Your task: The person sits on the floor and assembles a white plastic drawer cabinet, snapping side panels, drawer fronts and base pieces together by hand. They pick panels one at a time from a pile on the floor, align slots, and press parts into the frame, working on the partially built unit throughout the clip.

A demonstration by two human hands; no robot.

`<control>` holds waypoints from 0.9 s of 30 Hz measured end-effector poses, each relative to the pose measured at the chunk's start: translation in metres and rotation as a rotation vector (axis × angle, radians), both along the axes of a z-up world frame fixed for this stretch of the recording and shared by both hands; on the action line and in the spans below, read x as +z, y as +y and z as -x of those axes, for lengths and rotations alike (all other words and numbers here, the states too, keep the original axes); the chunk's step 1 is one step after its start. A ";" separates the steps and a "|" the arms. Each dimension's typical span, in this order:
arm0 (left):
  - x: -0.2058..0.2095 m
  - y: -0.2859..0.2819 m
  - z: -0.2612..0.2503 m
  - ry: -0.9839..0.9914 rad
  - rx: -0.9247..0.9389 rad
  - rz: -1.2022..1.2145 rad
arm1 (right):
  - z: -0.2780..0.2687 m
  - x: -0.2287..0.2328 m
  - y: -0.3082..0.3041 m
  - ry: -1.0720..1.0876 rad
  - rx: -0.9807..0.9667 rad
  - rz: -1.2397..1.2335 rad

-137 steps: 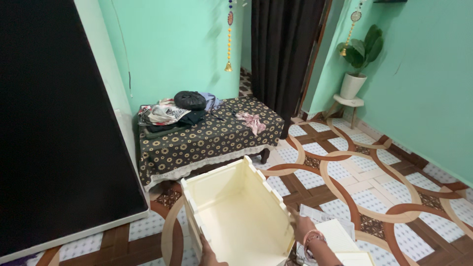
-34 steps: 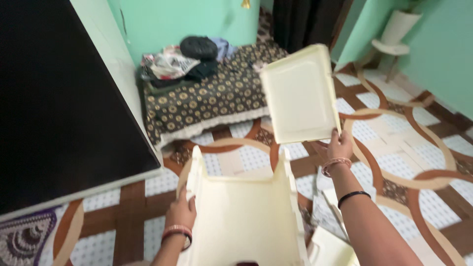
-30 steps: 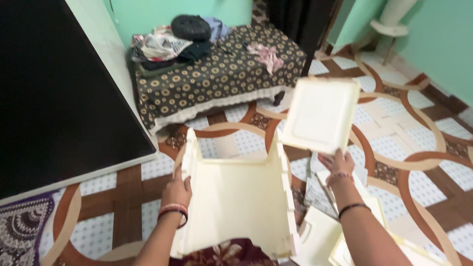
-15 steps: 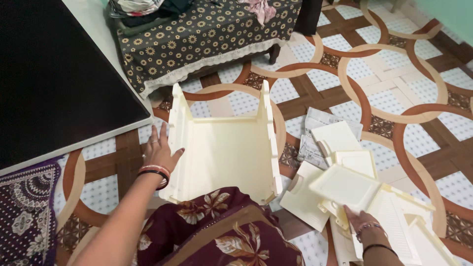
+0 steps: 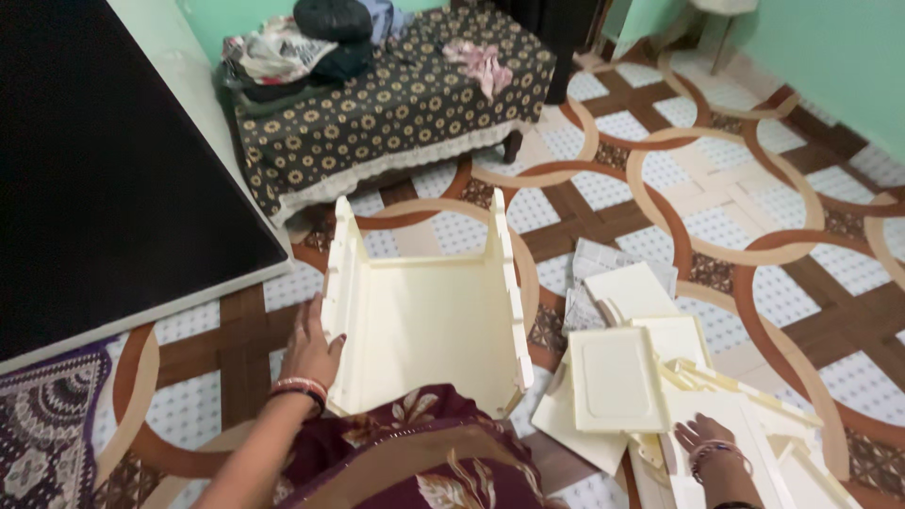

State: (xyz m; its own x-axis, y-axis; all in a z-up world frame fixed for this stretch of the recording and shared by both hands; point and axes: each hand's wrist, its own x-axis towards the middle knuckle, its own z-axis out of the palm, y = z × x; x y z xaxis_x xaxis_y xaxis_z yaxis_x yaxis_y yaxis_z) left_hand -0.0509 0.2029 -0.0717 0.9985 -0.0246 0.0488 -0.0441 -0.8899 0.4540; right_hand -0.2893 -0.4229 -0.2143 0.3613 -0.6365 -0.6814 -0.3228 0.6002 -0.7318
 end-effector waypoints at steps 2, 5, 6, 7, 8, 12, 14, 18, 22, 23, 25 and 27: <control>-0.001 -0.005 0.004 -0.017 0.020 0.048 | -0.033 0.003 0.011 -0.024 0.111 0.062; 0.004 -0.015 0.005 0.048 0.071 0.084 | -0.096 0.016 0.044 -0.052 0.304 0.123; 0.006 -0.018 0.005 0.098 0.099 0.086 | -0.114 0.022 0.061 -0.120 0.412 0.148; 0.008 -0.021 0.005 0.150 0.127 0.087 | -0.131 0.029 0.081 -0.185 0.519 0.173; 0.009 -0.023 0.005 0.139 0.126 0.084 | -0.146 0.038 0.101 -0.226 0.602 0.244; 0.004 -0.030 0.001 0.219 0.148 0.060 | -0.184 0.079 0.178 -0.143 0.866 0.537; -0.003 -0.030 -0.002 0.252 0.157 0.044 | -0.193 0.094 0.211 0.009 0.981 0.791; -0.019 -0.031 -0.008 0.221 0.154 0.009 | -0.200 0.105 0.241 0.267 1.016 1.018; -0.025 -0.035 -0.011 0.226 0.167 -0.004 | -0.201 0.103 0.239 0.338 1.013 1.044; -0.025 -0.037 -0.010 0.217 0.167 0.002 | -0.200 0.101 0.237 0.338 1.011 1.052; -0.023 -0.040 -0.009 0.197 0.167 0.013 | -0.198 0.098 0.232 0.335 1.006 1.069; -0.021 -0.042 -0.008 0.211 0.170 -0.003 | -0.194 0.093 0.224 0.248 0.992 1.092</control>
State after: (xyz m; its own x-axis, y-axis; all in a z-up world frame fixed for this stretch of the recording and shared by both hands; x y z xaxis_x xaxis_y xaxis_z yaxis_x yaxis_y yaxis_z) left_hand -0.0428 0.1605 -0.0930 0.9763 0.1447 -0.1609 0.2017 -0.8775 0.4351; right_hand -0.0952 -0.1984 -0.1213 0.8900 -0.4302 -0.1510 -0.4402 -0.7244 -0.5305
